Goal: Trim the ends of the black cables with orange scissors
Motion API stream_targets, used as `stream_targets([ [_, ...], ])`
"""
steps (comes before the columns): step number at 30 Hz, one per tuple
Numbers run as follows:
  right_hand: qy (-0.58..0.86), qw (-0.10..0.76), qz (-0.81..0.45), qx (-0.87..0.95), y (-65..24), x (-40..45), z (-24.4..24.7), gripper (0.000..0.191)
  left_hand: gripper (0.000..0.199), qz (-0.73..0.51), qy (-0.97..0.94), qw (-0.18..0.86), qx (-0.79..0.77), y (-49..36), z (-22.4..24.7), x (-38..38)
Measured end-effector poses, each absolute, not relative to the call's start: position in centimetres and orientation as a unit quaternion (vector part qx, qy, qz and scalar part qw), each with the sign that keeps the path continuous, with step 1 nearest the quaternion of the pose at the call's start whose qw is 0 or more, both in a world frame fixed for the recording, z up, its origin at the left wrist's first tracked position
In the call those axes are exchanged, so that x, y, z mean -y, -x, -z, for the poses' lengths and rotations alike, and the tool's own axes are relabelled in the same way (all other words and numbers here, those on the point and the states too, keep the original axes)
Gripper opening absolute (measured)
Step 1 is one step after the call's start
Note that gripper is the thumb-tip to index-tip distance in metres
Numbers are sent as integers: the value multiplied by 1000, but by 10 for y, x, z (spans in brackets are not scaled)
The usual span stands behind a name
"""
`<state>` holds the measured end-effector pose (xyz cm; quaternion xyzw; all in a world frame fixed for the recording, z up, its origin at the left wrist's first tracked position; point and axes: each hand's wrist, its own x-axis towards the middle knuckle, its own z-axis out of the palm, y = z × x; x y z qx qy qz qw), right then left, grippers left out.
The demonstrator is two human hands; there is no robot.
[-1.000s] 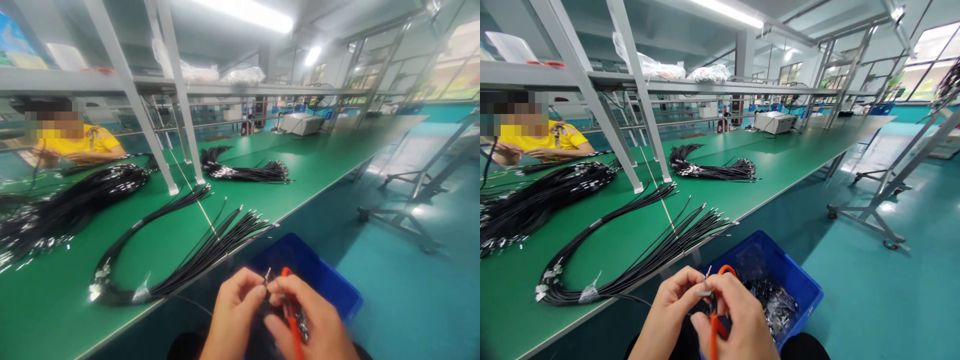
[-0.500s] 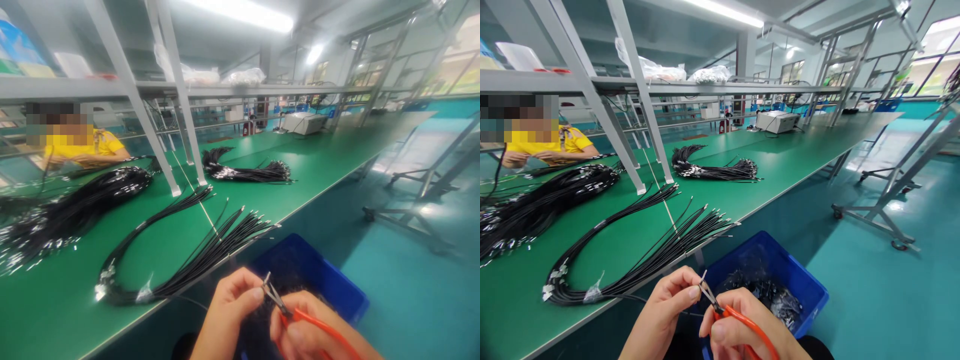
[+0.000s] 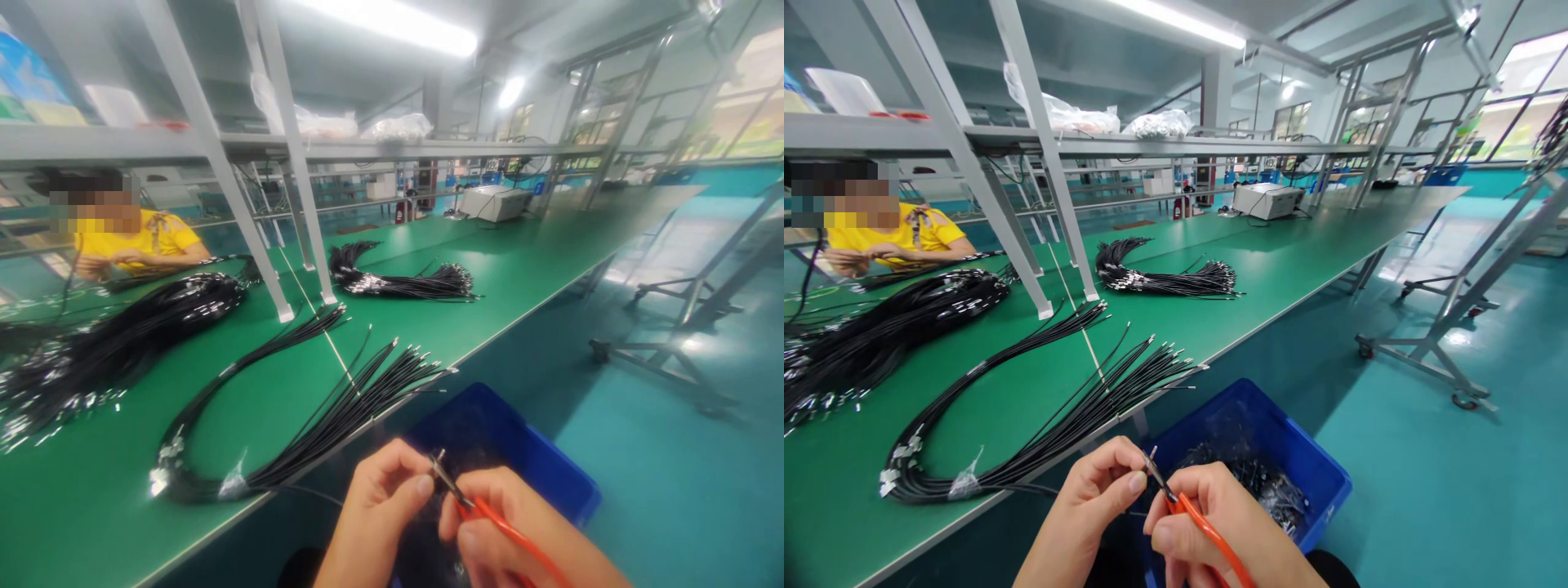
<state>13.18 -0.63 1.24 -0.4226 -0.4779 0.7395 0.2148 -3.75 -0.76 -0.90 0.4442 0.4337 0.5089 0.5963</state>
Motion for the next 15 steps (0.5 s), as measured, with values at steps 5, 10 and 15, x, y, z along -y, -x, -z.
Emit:
stream_targets([
  [5, 486, 195, -669, 528, -127, 2, -5, 11, 22, -525, -436, 580, -445, 37, 18, 6],
  [10, 368, 249, -702, 556, -138, 4, 8, 45, 17, -489, -429, 589, -479, 38, 21, 3],
  [15, 336, 313, -742, 488, -153, 6, 18, 60, 8, -489, -518, 493, -499, 34, 12, 7],
])
